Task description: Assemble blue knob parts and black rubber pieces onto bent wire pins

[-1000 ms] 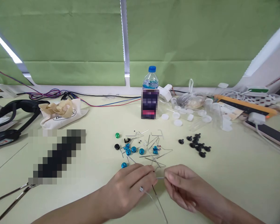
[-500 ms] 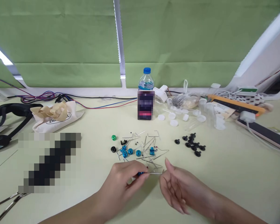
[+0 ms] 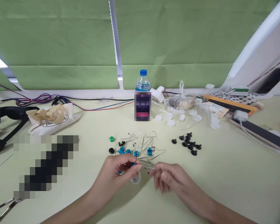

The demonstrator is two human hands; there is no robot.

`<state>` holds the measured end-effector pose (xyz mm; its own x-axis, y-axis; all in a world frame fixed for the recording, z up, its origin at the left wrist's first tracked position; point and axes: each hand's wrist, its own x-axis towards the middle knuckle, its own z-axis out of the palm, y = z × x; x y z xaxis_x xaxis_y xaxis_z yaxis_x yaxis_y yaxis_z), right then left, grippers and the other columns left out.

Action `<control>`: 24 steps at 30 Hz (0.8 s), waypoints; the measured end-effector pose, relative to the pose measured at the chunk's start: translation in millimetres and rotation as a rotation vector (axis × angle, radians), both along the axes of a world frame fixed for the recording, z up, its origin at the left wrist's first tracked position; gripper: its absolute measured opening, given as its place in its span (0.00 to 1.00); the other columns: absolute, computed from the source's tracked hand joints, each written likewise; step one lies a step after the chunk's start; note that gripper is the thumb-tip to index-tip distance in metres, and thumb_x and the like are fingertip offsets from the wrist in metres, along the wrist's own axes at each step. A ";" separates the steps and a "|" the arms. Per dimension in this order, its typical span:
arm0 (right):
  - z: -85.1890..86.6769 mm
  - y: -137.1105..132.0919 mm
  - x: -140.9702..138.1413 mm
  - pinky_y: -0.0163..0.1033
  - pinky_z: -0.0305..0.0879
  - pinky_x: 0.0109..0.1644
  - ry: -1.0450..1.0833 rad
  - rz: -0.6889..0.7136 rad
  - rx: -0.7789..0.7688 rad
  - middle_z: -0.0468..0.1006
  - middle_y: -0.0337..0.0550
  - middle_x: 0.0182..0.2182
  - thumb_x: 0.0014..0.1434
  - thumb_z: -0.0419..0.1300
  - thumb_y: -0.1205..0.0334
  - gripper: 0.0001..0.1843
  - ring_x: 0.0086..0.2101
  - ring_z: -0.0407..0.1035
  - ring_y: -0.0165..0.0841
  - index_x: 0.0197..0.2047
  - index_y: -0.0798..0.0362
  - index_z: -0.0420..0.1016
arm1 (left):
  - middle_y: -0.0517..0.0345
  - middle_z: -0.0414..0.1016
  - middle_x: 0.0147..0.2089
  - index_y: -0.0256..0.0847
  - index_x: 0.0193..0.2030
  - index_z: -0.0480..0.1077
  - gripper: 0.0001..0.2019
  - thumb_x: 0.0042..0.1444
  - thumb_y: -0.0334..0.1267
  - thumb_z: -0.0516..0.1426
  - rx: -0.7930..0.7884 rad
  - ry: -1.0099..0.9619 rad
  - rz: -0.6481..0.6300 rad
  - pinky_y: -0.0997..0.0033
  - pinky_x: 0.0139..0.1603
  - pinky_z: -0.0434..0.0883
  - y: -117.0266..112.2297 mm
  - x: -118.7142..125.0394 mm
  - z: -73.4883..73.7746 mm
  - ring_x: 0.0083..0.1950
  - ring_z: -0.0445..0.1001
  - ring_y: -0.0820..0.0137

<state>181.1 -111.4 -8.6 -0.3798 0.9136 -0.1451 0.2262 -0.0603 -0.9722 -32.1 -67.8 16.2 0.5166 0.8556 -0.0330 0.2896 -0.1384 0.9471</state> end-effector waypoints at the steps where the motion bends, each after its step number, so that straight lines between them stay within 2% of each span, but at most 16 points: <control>1: -1.0 0.6 -0.8 0.32 0.58 0.24 0.101 0.002 -0.149 0.71 0.41 0.20 0.64 0.41 0.40 0.31 0.20 0.62 0.26 0.32 0.57 0.71 | 0.55 0.74 0.30 0.37 0.34 0.73 0.10 0.59 0.40 0.55 0.045 0.016 0.003 0.76 0.32 0.69 -0.6 -0.5 -0.2 0.31 0.71 0.72; 3: -2.7 1.6 -2.2 0.29 0.50 0.18 0.217 0.006 -0.352 0.66 0.37 0.14 0.65 0.38 0.40 0.33 0.14 0.55 0.23 0.26 0.56 0.67 | 0.56 0.74 0.30 0.38 0.34 0.74 0.10 0.60 0.40 0.54 0.111 0.036 -0.021 0.76 0.31 0.68 -3.2 -0.6 -1.7 0.30 0.70 0.72; 4: -3.1 1.7 -2.5 0.28 0.48 0.18 0.222 0.003 -0.379 0.65 0.35 0.14 0.64 0.41 0.41 0.30 0.14 0.53 0.22 0.26 0.56 0.67 | 0.56 0.74 0.30 0.38 0.34 0.74 0.10 0.60 0.39 0.54 0.128 0.043 -0.041 0.76 0.31 0.68 -4.9 -0.3 -2.6 0.31 0.70 0.72; 5: -3.3 1.7 -2.2 0.28 0.49 0.18 0.191 -0.005 -0.342 0.65 0.35 0.15 0.64 0.45 0.42 0.27 0.14 0.54 0.22 0.27 0.56 0.67 | 0.56 0.74 0.30 0.38 0.34 0.74 0.10 0.60 0.39 0.54 0.136 0.050 -0.056 0.77 0.31 0.67 -6.4 0.1 -3.5 0.31 0.69 0.72; 7: -3.2 0.7 0.3 0.29 0.54 0.22 0.015 -0.010 -0.091 0.68 0.36 0.18 0.64 0.50 0.47 0.22 0.18 0.58 0.24 0.29 0.56 0.71 | 0.56 0.74 0.31 0.39 0.34 0.74 0.09 0.60 0.39 0.54 0.130 0.074 -0.065 0.77 0.31 0.67 -8.4 0.7 -4.8 0.32 0.70 0.72; 9: -3.4 -1.1 5.3 0.33 0.58 0.28 -0.252 -0.001 0.323 0.71 0.40 0.22 0.66 0.49 0.54 0.18 0.23 0.62 0.27 0.36 0.55 0.76 | 0.57 0.74 0.31 0.39 0.34 0.73 0.09 0.59 0.39 0.54 0.082 0.098 -0.057 0.78 0.29 0.66 -8.6 0.7 -5.0 0.31 0.70 0.72; 11: -4.3 -2.8 10.6 0.36 0.59 0.31 -0.481 0.013 0.697 0.73 0.43 0.27 0.66 0.48 0.61 0.16 0.27 0.64 0.30 0.47 0.53 0.75 | 0.58 0.73 0.29 0.39 0.32 0.72 0.09 0.59 0.40 0.55 0.000 0.091 -0.058 0.78 0.28 0.65 -7.3 0.5 -4.2 0.30 0.71 0.73; 12: -4.7 -3.2 12.5 0.37 0.58 0.31 -0.534 0.018 0.795 0.74 0.44 0.28 0.66 0.48 0.62 0.16 0.27 0.64 0.31 0.51 0.52 0.74 | 0.58 0.73 0.28 0.38 0.32 0.72 0.09 0.59 0.40 0.55 -0.043 0.075 -0.062 0.78 0.28 0.66 -6.3 0.4 -3.6 0.30 0.71 0.73; 13: -5.0 -3.3 13.4 0.37 0.58 0.31 -0.531 0.018 0.815 0.75 0.44 0.29 0.66 0.49 0.62 0.16 0.28 0.64 0.31 0.52 0.52 0.73 | 0.59 0.73 0.27 0.38 0.31 0.72 0.09 0.59 0.40 0.55 -0.078 0.056 -0.065 0.77 0.29 0.67 -5.3 0.3 -3.0 0.29 0.72 0.73; 14: -5.1 -2.9 13.2 0.37 0.59 0.31 -0.469 0.017 0.751 0.75 0.44 0.28 0.66 0.49 0.59 0.17 0.27 0.65 0.31 0.52 0.52 0.73 | 0.58 0.72 0.27 0.37 0.31 0.72 0.10 0.59 0.39 0.55 -0.095 0.037 -0.067 0.77 0.30 0.67 -4.4 0.2 -2.5 0.29 0.72 0.73; 15: -4.9 -2.2 11.9 0.36 0.59 0.30 -0.355 0.019 0.613 0.75 0.44 0.27 0.66 0.48 0.55 0.18 0.27 0.65 0.30 0.50 0.53 0.74 | 0.58 0.73 0.27 0.37 0.31 0.72 0.10 0.59 0.39 0.55 -0.092 0.023 -0.066 0.76 0.31 0.68 -3.6 0.1 -2.2 0.30 0.72 0.72; 18: -3.7 0.3 4.1 0.32 0.56 0.23 0.092 0.025 -0.024 0.71 0.41 0.20 0.66 0.38 0.42 0.32 0.19 0.62 0.26 0.35 0.57 0.74 | 0.57 0.73 0.28 0.37 0.31 0.72 0.10 0.60 0.39 0.54 0.037 0.028 -0.047 0.77 0.30 0.67 -3.1 0.0 -2.3 0.30 0.70 0.73; 20: -2.9 0.9 -0.5 0.29 0.50 0.19 0.250 0.030 -0.325 0.68 0.38 0.16 0.65 0.37 0.40 0.34 0.15 0.56 0.23 0.27 0.56 0.69 | 0.57 0.72 0.29 0.38 0.32 0.72 0.10 0.60 0.38 0.54 0.137 0.056 -0.049 0.77 0.29 0.65 -3.8 0.1 -3.3 0.30 0.68 0.73; 21: -2.6 0.7 -1.6 0.29 0.48 0.18 0.253 0.037 -0.373 0.66 0.37 0.15 0.64 0.40 0.40 0.32 0.14 0.55 0.23 0.26 0.56 0.68 | 0.57 0.72 0.29 0.38 0.32 0.72 0.09 0.60 0.38 0.54 0.160 0.068 -0.052 0.77 0.29 0.64 -4.2 0.3 -3.9 0.29 0.68 0.73; 22: -2.5 0.2 -1.7 0.29 0.49 0.19 0.211 0.045 -0.343 0.66 0.36 0.15 0.64 0.44 0.41 0.28 0.15 0.55 0.22 0.27 0.56 0.68 | 0.57 0.72 0.29 0.38 0.32 0.72 0.09 0.60 0.39 0.54 0.152 0.075 -0.056 0.77 0.29 0.64 -4.5 0.5 -4.5 0.29 0.68 0.73; 24: -2.5 -1.6 0.8 0.30 0.53 0.23 0.009 0.058 -0.069 0.67 0.37 0.19 0.64 0.49 0.48 0.22 0.19 0.58 0.24 0.30 0.55 0.72 | 0.58 0.72 0.29 0.38 0.33 0.72 0.09 0.59 0.39 0.54 0.061 0.071 -0.065 0.77 0.29 0.65 -4.3 1.0 -5.3 0.29 0.69 0.73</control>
<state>182.0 -113.0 -11.1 -0.4334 0.8779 -0.2037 0.2226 -0.1148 -0.9681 -31.1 -72.1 10.9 0.5696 0.8217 -0.0203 0.3438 -0.2158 0.9139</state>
